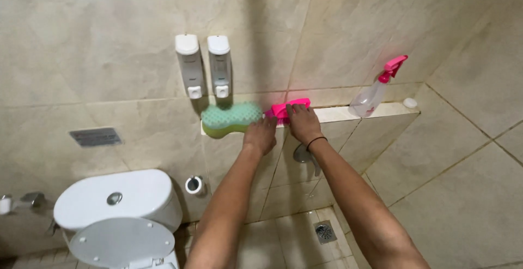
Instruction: The person scrubs the inside of a white toilet bowl using a pink brush, focusing on the rim and water surface. They place the brush on a wall shelf, flush the toilet, and then resume scrubbing the bowl.
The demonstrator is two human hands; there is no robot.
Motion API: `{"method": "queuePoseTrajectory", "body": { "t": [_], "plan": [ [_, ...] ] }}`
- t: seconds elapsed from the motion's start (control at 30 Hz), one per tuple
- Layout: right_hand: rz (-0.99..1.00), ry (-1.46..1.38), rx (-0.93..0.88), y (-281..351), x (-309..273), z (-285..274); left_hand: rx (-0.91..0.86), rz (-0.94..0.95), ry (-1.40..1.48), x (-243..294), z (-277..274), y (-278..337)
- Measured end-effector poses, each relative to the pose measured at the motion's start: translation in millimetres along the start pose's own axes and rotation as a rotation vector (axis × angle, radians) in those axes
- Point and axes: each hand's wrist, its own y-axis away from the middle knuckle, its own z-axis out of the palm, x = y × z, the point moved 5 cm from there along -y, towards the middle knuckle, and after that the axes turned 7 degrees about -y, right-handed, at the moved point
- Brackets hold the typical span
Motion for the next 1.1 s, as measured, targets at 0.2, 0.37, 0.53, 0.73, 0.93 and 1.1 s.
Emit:
{"method": "queuePoseTrajectory", "body": {
  "t": [0.2, 0.37, 0.53, 0.73, 0.93, 1.1],
  "plan": [
    [0.122, -0.005, -0.125, -33, 25, -2, 0.218, 0.044, -0.118, 10, 64, -100],
    [0.122, 0.044, -0.052, -32, 56, 35, 0.4, 0.086, -0.022, 34, 68, -127],
    [0.12, 0.05, -0.075, -28, 61, 32, 0.469, 0.066, 0.019, 40, 81, -145],
    [0.127, 0.091, -0.133, 5, 65, 20, 0.341, 0.131, 0.047, 50, 67, -132],
    [-0.033, 0.124, -0.038, 44, 39, -17, 0.393, 0.156, 0.014, 59, 51, -90],
    [-0.033, 0.062, -0.086, 69, 23, -29, 0.14, 0.065, -0.021, 60, 35, -45]
  ]
}}
